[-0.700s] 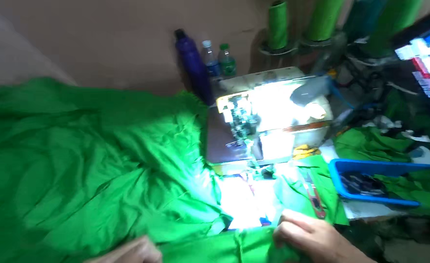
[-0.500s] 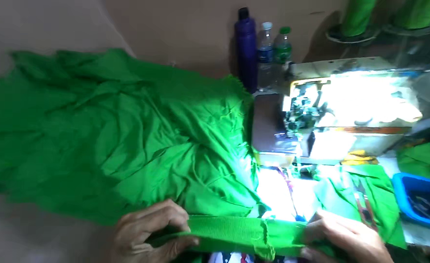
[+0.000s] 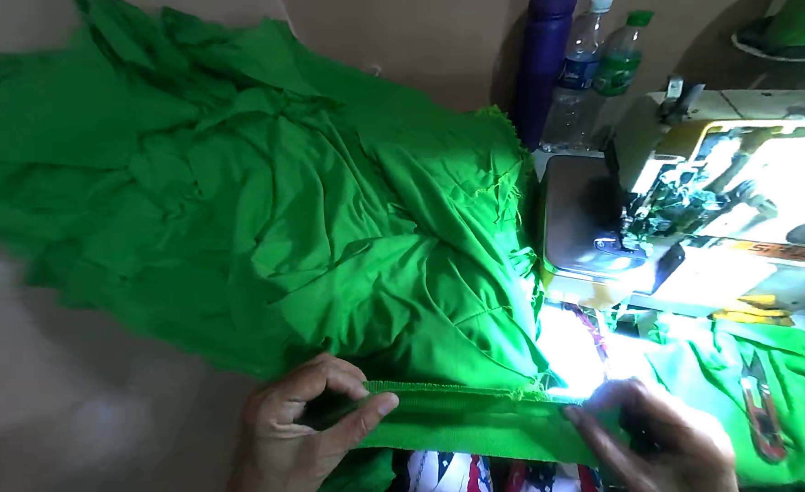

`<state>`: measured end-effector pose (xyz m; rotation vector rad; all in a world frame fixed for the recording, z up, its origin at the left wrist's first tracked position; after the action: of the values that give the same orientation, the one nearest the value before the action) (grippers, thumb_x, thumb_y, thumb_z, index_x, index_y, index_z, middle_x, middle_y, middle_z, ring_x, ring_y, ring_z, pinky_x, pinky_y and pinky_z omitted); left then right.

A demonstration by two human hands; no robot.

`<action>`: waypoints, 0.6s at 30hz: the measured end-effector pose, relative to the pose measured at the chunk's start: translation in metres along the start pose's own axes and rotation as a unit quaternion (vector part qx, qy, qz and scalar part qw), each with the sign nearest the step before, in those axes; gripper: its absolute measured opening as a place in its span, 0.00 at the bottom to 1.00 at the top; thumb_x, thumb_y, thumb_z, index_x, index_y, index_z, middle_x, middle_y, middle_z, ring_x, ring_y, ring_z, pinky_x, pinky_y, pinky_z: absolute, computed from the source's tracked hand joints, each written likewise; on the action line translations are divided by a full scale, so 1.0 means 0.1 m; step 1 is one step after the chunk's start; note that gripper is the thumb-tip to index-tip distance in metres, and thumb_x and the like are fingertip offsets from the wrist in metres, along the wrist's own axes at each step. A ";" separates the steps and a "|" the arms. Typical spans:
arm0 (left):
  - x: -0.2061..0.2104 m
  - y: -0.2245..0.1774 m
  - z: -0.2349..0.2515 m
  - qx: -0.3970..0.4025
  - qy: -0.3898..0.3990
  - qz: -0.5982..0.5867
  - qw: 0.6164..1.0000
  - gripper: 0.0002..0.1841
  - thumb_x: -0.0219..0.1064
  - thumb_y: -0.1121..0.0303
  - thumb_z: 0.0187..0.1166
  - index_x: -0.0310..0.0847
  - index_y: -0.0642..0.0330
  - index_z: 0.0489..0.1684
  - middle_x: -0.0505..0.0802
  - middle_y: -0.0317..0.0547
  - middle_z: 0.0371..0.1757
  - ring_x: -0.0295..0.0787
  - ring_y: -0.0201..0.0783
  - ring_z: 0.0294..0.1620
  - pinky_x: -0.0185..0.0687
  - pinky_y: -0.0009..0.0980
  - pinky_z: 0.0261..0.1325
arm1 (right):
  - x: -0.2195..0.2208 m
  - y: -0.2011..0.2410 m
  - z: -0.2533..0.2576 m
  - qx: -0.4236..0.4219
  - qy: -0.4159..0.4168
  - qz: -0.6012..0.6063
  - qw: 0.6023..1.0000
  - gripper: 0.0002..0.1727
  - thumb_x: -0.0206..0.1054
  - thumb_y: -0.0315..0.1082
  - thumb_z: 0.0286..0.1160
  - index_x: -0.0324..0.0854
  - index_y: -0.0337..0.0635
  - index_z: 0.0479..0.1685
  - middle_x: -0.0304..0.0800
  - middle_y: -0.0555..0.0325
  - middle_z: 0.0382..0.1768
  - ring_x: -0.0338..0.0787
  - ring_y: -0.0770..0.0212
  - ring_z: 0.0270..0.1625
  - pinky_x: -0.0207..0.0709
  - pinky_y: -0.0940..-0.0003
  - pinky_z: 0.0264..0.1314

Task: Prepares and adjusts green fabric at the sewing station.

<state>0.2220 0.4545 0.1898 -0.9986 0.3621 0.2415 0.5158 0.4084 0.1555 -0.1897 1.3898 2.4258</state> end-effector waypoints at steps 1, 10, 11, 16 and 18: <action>-0.01 0.00 0.00 -0.003 -0.005 0.007 1.000 0.08 0.81 0.61 0.65 0.86 0.43 0.31 0.91 0.14 0.36 0.86 0.10 0.42 0.83 0.09 0.46 | 0.02 -0.01 0.00 0.007 -0.009 -0.005 1.000 0.08 0.75 0.28 0.67 0.82 0.35 0.39 0.90 0.65 0.34 0.82 0.90 0.37 0.76 0.94 0.42; 0.03 -0.31 0.57 0.168 0.137 0.146 0.965 0.12 0.73 0.55 0.75 0.95 0.54 0.37 0.90 0.33 0.28 0.78 0.14 0.30 0.69 0.09 0.36 | 0.29 0.13 0.04 -0.065 -0.016 -0.085 0.994 0.11 0.70 0.37 0.78 0.87 0.37 0.34 0.86 0.56 0.24 0.81 0.77 0.31 0.71 0.88 0.39; 0.05 -0.35 0.72 0.185 0.127 0.172 0.959 0.10 0.74 0.58 0.74 0.97 0.53 0.36 0.87 0.32 0.26 0.77 0.15 0.29 0.69 0.11 0.33 | 0.35 0.16 0.08 -0.066 -0.028 -0.085 0.994 0.12 0.68 0.37 0.79 0.85 0.37 0.32 0.83 0.56 0.23 0.80 0.77 0.29 0.70 0.88 0.36; 0.39 0.25 1.38 0.154 0.199 0.282 0.926 0.13 0.67 0.56 0.79 0.94 0.53 0.42 0.92 0.44 0.52 0.88 0.41 0.58 0.83 0.41 0.59 | 0.62 -0.01 0.30 -0.047 -0.080 -0.111 0.990 0.12 0.64 0.36 0.76 0.84 0.37 0.29 0.86 0.48 0.41 0.84 0.70 0.49 0.74 0.85 0.50; 0.55 0.41 1.41 0.073 0.266 0.302 0.912 0.13 0.68 0.61 0.82 0.91 0.64 0.43 0.91 0.53 0.50 0.86 0.52 0.58 0.79 0.51 0.61 | 0.69 -0.13 0.31 -0.039 -0.091 -0.113 0.989 0.13 0.64 0.35 0.75 0.84 0.36 0.28 0.87 0.45 0.44 0.85 0.67 0.51 0.75 0.84 0.52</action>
<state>0.2835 0.5976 0.2051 -0.7688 1.1795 0.4931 0.4577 0.4558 0.1418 -0.1331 1.1305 2.2502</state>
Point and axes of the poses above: each hand's wrist, its own z-axis towards the middle knuckle, its own x-axis out of the palm, y = z × x, the point moved 5 cm from there along z, towards the middle knuckle
